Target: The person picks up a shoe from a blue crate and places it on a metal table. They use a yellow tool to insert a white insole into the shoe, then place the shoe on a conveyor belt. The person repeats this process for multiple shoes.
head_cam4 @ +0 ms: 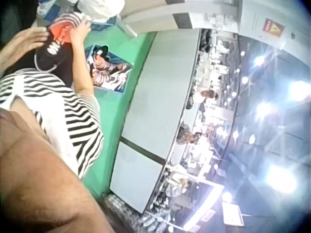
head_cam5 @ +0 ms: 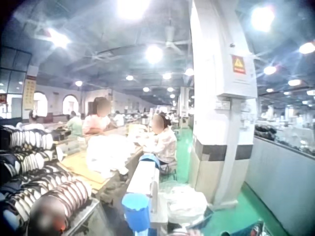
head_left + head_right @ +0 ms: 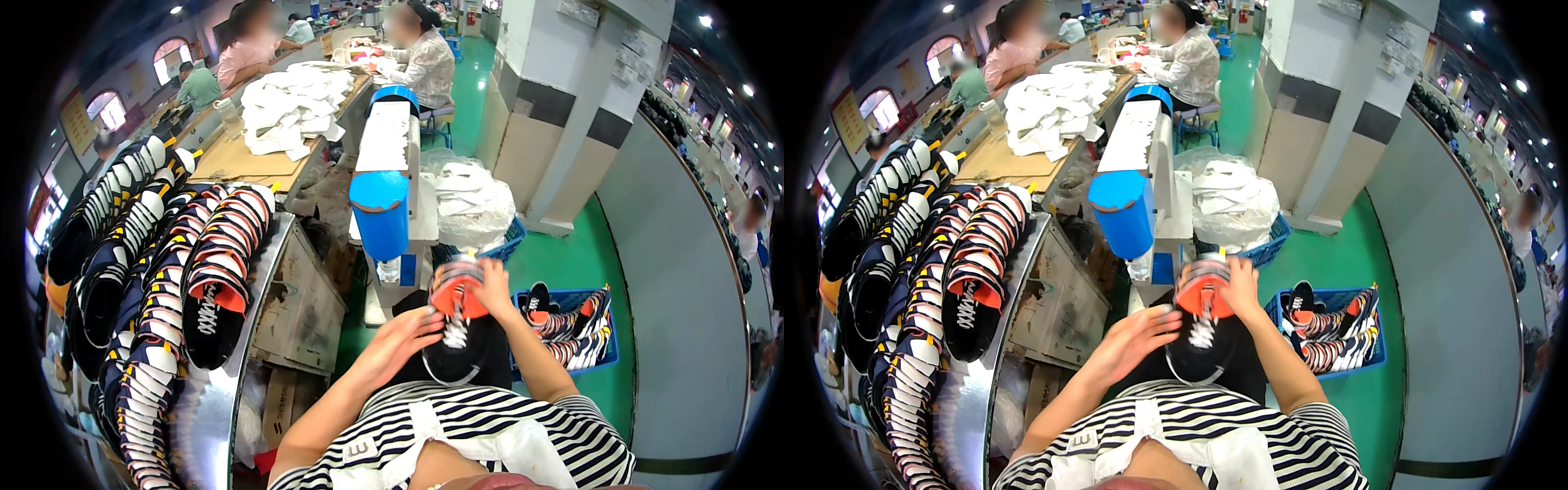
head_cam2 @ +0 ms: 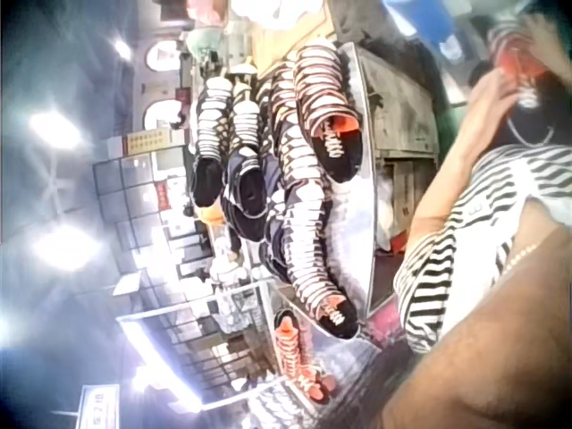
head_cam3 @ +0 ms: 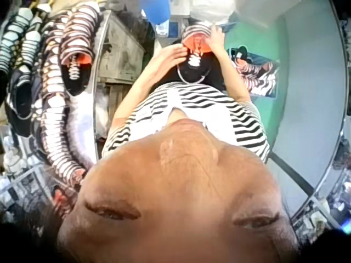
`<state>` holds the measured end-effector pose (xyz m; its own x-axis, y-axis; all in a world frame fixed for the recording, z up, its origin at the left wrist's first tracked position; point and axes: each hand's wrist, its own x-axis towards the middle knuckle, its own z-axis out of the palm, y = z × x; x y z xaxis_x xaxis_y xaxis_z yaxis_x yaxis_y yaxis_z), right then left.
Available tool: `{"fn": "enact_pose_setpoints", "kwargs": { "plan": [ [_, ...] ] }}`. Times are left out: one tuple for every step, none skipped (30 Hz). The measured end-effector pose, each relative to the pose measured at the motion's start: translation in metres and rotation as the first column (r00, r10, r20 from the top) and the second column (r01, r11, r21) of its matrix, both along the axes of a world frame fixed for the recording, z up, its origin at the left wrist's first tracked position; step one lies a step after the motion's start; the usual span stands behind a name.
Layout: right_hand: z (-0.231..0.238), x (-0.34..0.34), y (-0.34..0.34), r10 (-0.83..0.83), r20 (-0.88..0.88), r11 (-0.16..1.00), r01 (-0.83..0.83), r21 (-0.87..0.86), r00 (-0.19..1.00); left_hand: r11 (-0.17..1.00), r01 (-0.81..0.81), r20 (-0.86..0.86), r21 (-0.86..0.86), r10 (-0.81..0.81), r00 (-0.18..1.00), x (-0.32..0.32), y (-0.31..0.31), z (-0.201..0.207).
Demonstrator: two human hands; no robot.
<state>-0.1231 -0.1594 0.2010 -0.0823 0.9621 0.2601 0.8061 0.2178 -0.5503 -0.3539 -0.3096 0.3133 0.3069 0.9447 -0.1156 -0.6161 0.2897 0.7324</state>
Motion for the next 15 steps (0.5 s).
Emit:
{"fn": "enact_pose_setpoints", "kwargs": {
  "plan": [
    [0.022, -0.009, -0.006, -0.02, -0.079, 0.985, 0.033, 0.167, 0.997, 0.991, 0.112, 0.098, -0.071, -0.105, 0.99, 0.014, 0.016, -0.006],
    [0.033, -0.017, -0.006, -0.007, -0.133, 0.961, 0.044, 0.272, 0.991, 0.997, 0.055, 0.076, -0.061, -0.051, 0.996, 0.03, 0.036, -0.013],
    [0.039, -0.026, -0.009, 0.011, -0.233, 0.969, 0.047, 0.244, 0.973, 0.999, 0.0, 0.06, -0.047, 0.003, 0.998, 0.043, 0.056, -0.025],
    [0.05, -0.044, -0.022, 0.048, -0.257, 0.964, 0.023, 0.266, 0.965, 0.995, -0.095, -0.031, -0.033, 0.094, 0.995, 0.047, 0.075, -0.041],
    [0.061, -0.061, -0.037, 0.087, -0.283, 0.957, -0.001, 0.291, 0.955, 0.982, -0.189, -0.121, -0.007, 0.187, 0.975, 0.05, 0.09, -0.051],
    [0.063, -0.071, -0.051, 0.17, -0.251, 0.95, -0.091, 0.3, 0.953, 0.916, -0.399, -0.159, 0.036, 0.399, 0.903, 0.057, 0.092, -0.05],
    [0.065, -0.071, -0.061, 0.243, -0.209, 0.933, -0.169, 0.316, 0.947, 0.934, -0.335, -0.016, -0.124, 0.336, 0.942, 0.048, 0.093, -0.06],
    [0.06, -0.065, -0.06, 0.314, -0.238, 0.936, -0.257, 0.241, 0.919, 0.927, -0.361, -0.067, -0.103, 0.355, 0.932, 0.037, 0.085, -0.064],
    [0.047, -0.056, -0.052, 0.218, -0.702, 0.942, -0.333, -0.029, 0.677, 0.922, -0.379, -0.115, -0.077, 0.369, 0.922, 0.028, 0.078, -0.068],
    [0.033, -0.054, -0.042, 0.166, -0.748, 0.955, -0.293, -0.039, 0.643, 0.937, -0.345, -0.161, -0.061, 0.331, 0.93, 0.017, 0.07, -0.069],
    [0.02, -0.055, -0.034, 0.109, -0.789, 0.965, -0.255, -0.062, 0.604, 0.949, -0.311, -0.21, -0.056, 0.294, 0.933, 0.006, 0.061, -0.071],
    [0.009, -0.069, -0.031, 0.205, -0.803, 0.964, -0.256, 0.067, 0.56, 0.953, -0.29, -0.274, -0.085, 0.257, 0.927, -0.002, 0.056, -0.077],
    [-0.021, -0.076, -0.016, 0.264, -0.809, 0.923, -0.382, 0.053, 0.525, 0.957, -0.268, -0.335, -0.11, 0.218, 0.917, -0.008, 0.052, -0.078],
    [-0.029, -0.096, -0.017, 0.2, -0.848, 0.896, -0.442, -0.045, 0.492, 0.961, -0.228, -0.345, -0.154, 0.164, 0.924, -0.031, 0.047, -0.088],
    [-0.031, -0.108, -0.018, 0.117, -0.872, 0.86, -0.487, -0.151, 0.476, 0.895, -0.386, -0.333, -0.223, 0.303, 0.893, -0.031, 0.045, -0.08]
  ]
}}
